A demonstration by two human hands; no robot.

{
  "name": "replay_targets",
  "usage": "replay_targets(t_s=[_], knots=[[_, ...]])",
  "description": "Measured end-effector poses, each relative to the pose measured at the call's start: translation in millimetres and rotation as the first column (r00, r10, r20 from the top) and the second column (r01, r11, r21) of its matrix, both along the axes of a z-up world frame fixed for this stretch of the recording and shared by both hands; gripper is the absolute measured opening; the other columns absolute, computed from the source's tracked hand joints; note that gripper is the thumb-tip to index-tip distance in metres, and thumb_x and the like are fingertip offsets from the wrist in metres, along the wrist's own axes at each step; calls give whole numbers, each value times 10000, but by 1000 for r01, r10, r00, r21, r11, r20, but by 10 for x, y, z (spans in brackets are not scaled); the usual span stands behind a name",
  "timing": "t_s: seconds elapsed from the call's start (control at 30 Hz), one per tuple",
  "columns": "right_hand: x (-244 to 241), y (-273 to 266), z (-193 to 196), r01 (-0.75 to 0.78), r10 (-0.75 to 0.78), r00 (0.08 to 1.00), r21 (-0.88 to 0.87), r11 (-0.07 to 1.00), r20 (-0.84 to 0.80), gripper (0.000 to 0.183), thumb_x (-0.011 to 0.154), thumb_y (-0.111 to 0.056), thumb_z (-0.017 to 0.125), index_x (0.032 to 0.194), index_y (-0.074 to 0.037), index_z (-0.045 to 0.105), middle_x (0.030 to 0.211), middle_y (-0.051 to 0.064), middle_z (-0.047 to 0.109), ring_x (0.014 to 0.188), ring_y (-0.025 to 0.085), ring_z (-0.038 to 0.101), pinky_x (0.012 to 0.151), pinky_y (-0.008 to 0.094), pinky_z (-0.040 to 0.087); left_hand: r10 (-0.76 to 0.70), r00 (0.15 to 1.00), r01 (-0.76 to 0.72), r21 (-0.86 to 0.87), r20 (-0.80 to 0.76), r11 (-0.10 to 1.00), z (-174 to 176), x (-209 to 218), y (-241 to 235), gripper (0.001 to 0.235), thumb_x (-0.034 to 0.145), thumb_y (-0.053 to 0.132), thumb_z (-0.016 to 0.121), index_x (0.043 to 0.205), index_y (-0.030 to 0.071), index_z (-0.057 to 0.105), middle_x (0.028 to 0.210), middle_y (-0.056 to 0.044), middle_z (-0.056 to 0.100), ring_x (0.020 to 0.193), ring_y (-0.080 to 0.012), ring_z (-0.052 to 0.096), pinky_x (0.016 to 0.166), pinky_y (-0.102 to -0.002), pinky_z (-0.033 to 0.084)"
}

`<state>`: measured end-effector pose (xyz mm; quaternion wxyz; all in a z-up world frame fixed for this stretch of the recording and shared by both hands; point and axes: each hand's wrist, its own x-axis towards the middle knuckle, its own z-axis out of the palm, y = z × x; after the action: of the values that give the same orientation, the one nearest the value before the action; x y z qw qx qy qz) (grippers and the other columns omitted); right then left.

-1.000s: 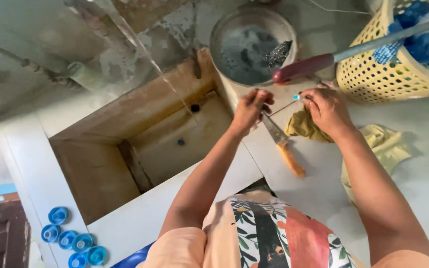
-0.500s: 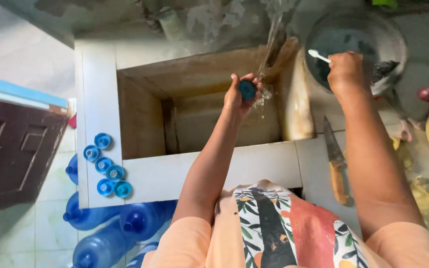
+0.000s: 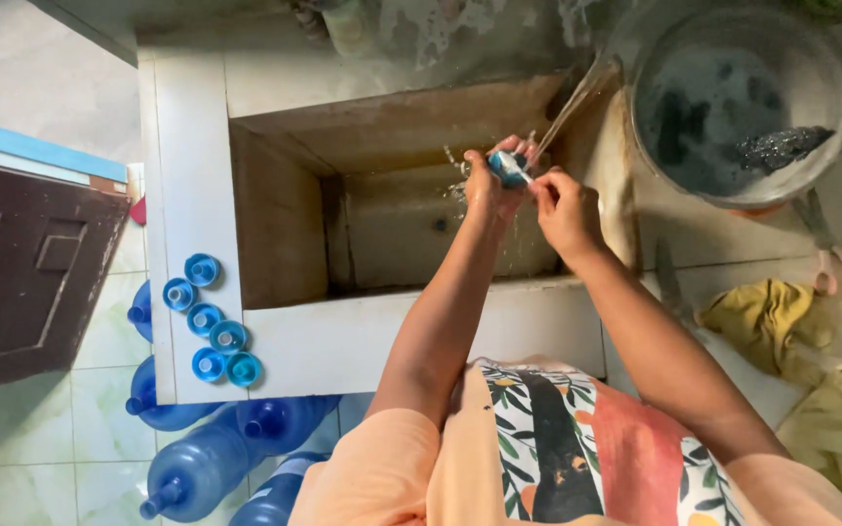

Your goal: Cleaning bottle caps using a brush and water.

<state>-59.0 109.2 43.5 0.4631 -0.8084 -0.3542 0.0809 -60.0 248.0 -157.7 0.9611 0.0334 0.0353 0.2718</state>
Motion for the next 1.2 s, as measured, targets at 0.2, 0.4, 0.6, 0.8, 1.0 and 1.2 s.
replay_targets(t_s=[0.2, 0.4, 0.6, 0.8, 1.0, 1.2], knots=[[128, -162, 78, -48, 49, 992, -13, 999, 114, 56, 1020, -38, 632, 973, -51, 660, 884, 164, 701, 778, 355, 703, 690, 406, 551, -96, 910, 52, -120, -404, 991, 684, -159, 3, 935, 1071, 697, 118, 1357, -93, 528, 1281, -238, 621, 1173, -405, 639, 1030, -523, 533], [79, -216, 265, -80, 113, 984, -227, 971, 135, 61, 974, -93, 700, 958, -47, 665, 858, 181, 707, 781, 417, 683, 675, 484, 535, -163, 978, 161, -31, -133, 987, 436, -76, -57, 970, 1048, 746, 118, 1374, -53, 561, 1240, -215, 641, 1009, -370, 648, 912, -502, 552], [55, -189, 182, -121, 136, 979, -106, 987, 150, 32, 970, -93, 669, 970, -61, 672, 886, 169, 720, 826, 394, 708, 713, 467, 558, -129, 975, 135, 23, -180, 991, 622, -33, 30, 959, 1087, 733, 127, 1322, -114, 509, 1158, -225, 632, 1005, -376, 627, 940, -494, 542], [-53, -57, 222, -56, 81, 987, -175, 983, 140, 75, 979, -120, 701, 1023, -62, 685, 863, 184, 706, 780, 425, 671, 654, 502, 524, -212, 936, 235, 48, -280, 971, 621, -120, 6, 934, 1075, 685, 99, 1257, -104, 564, 1051, -222, 636, 941, -353, 623, 897, -443, 553], [-25, -25, -94, -9, 52, 983, -241, 970, 176, 52, 985, -125, 712, 948, -95, 691, 817, 168, 702, 769, 418, 676, 646, 518, 517, -138, 831, 161, -6, -539, 987, 578, -267, 166, 930, 1052, 671, 87, 1258, -96, 572, 1034, -206, 673, 905, -325, 655, 837, -442, 570], [-51, 6, 265, -166, 208, 930, -159, 973, 303, 31, 982, -110, 718, 964, -98, 695, 910, 124, 721, 799, 360, 690, 659, 453, 535, -219, 749, 297, 22, -625, 954, 800, -741, 416, 905, 1054, 662, 130, 1305, -76, 590, 1109, -181, 708, 978, -308, 694, 842, -440, 603]])
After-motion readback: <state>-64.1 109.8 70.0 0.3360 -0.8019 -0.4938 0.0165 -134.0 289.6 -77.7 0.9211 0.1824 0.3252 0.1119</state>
